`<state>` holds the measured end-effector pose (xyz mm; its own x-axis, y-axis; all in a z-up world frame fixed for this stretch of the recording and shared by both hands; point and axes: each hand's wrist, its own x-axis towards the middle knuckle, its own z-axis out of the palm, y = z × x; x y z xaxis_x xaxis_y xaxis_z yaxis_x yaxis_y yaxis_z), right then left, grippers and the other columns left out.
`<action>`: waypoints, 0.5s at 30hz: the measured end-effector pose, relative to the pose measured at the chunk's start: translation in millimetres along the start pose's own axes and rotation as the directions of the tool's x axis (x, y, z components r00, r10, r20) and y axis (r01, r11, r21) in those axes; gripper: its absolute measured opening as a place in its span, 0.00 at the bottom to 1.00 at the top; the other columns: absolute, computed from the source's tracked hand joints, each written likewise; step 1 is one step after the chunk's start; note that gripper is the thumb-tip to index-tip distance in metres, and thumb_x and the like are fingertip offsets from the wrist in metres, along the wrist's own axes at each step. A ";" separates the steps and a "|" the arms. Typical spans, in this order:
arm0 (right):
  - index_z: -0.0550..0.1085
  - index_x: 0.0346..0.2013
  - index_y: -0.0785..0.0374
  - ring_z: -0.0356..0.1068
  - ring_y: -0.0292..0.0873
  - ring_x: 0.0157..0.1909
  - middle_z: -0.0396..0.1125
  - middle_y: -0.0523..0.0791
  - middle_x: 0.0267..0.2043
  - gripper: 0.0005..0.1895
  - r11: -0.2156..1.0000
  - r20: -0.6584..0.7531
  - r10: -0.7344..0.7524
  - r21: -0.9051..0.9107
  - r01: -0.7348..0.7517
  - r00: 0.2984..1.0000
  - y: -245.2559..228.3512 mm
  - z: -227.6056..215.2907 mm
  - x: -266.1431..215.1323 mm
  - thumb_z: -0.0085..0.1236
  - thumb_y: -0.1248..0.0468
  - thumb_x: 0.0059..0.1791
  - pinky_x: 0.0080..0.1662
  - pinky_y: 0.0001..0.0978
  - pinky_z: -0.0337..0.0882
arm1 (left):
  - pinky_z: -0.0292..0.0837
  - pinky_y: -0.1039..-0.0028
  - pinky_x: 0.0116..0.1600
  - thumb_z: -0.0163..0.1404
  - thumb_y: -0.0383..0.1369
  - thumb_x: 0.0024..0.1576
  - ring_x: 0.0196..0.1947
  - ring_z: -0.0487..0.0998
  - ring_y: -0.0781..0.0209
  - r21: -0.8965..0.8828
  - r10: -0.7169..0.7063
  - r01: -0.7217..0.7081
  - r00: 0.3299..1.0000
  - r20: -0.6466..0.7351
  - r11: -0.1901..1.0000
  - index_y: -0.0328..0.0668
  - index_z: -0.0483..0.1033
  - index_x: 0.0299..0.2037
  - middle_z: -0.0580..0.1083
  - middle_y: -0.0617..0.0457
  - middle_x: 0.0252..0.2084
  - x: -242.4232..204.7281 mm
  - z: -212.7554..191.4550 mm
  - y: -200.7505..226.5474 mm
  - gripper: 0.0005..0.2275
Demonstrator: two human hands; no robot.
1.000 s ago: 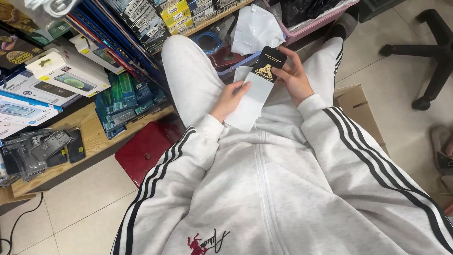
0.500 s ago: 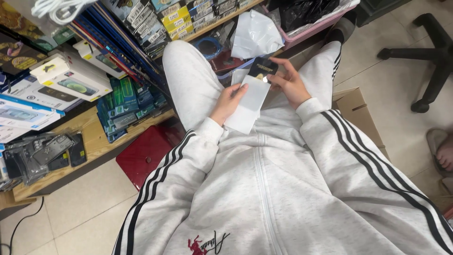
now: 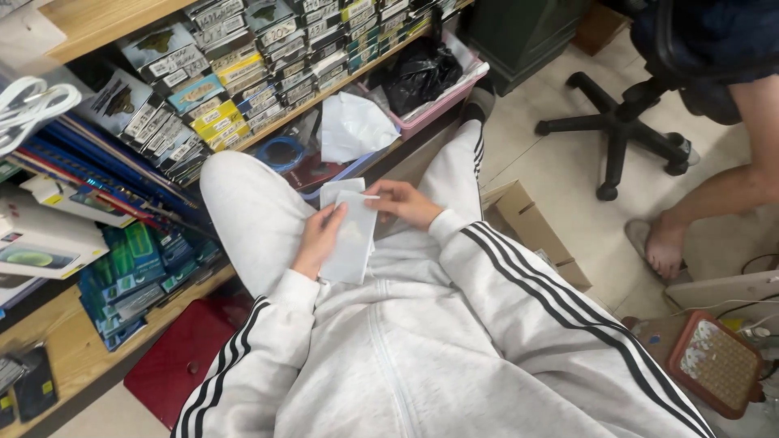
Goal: Removing a screen protector from its packaging and inspecting it while sitting at a service desk.
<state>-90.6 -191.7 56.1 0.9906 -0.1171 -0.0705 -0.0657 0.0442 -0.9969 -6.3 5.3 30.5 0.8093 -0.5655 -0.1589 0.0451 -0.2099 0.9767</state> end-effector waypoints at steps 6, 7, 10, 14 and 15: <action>0.78 0.46 0.60 0.71 0.35 0.35 0.75 0.46 0.35 0.11 1.000 -0.020 -0.022 0.010 0.022 1.000 18.8 -6.4 7.7 0.64 0.63 0.50 0.41 0.26 0.73 | 0.67 0.62 0.63 0.50 0.48 0.64 0.55 0.74 0.57 -0.067 -0.082 0.083 0.996 0.019 0.994 0.40 0.77 0.57 0.77 0.45 0.51 -23.6 4.5 39.4 0.21; 0.78 0.46 0.61 0.71 0.35 0.36 0.75 0.46 0.36 0.11 0.999 -0.038 -0.028 0.017 0.029 0.999 21.2 -7.7 9.2 0.63 0.63 0.50 0.41 0.26 0.74 | 0.68 0.63 0.62 0.50 0.48 0.64 0.53 0.75 0.58 -0.104 -0.122 0.124 0.992 0.030 0.987 0.41 0.78 0.57 0.78 0.47 0.49 -28.2 5.3 48.0 0.21; 0.76 0.50 0.61 0.70 0.36 0.37 0.75 0.46 0.38 0.14 0.997 -0.145 -0.038 0.056 0.047 0.989 25.0 -14.3 14.0 0.63 0.63 0.51 0.43 0.27 0.73 | 0.67 0.64 0.63 0.52 0.48 0.62 0.54 0.74 0.60 -0.088 -0.167 0.171 0.985 0.048 0.981 0.43 0.78 0.57 0.77 0.48 0.50 -22.0 5.6 38.6 0.21; 0.73 0.55 0.61 0.70 0.36 0.36 0.75 0.47 0.38 0.18 0.995 -0.174 -0.026 0.089 0.042 0.984 19.6 -13.3 11.7 0.62 0.62 0.52 0.42 0.29 0.73 | 0.67 0.64 0.62 0.54 0.46 0.61 0.53 0.75 0.60 -0.028 -0.152 0.154 0.987 0.055 0.988 0.40 0.77 0.57 0.76 0.48 0.49 -29.5 7.8 51.8 0.21; 0.74 0.51 0.60 0.71 0.36 0.37 0.75 0.46 0.38 0.14 0.997 -0.157 -0.008 0.079 0.020 0.988 21.5 -11.7 12.1 0.62 0.61 0.52 0.42 0.28 0.73 | 0.67 0.64 0.62 0.54 0.46 0.61 0.53 0.74 0.60 -0.030 -0.153 0.156 0.986 0.065 0.987 0.41 0.77 0.58 0.76 0.49 0.49 -30.5 8.4 53.7 0.21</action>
<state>-81.4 -203.8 33.4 0.9600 -0.2719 -0.0676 -0.0358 0.1202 -0.9921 -33.5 4.6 86.6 0.7532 -0.5770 -0.3158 0.1878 -0.2715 0.9439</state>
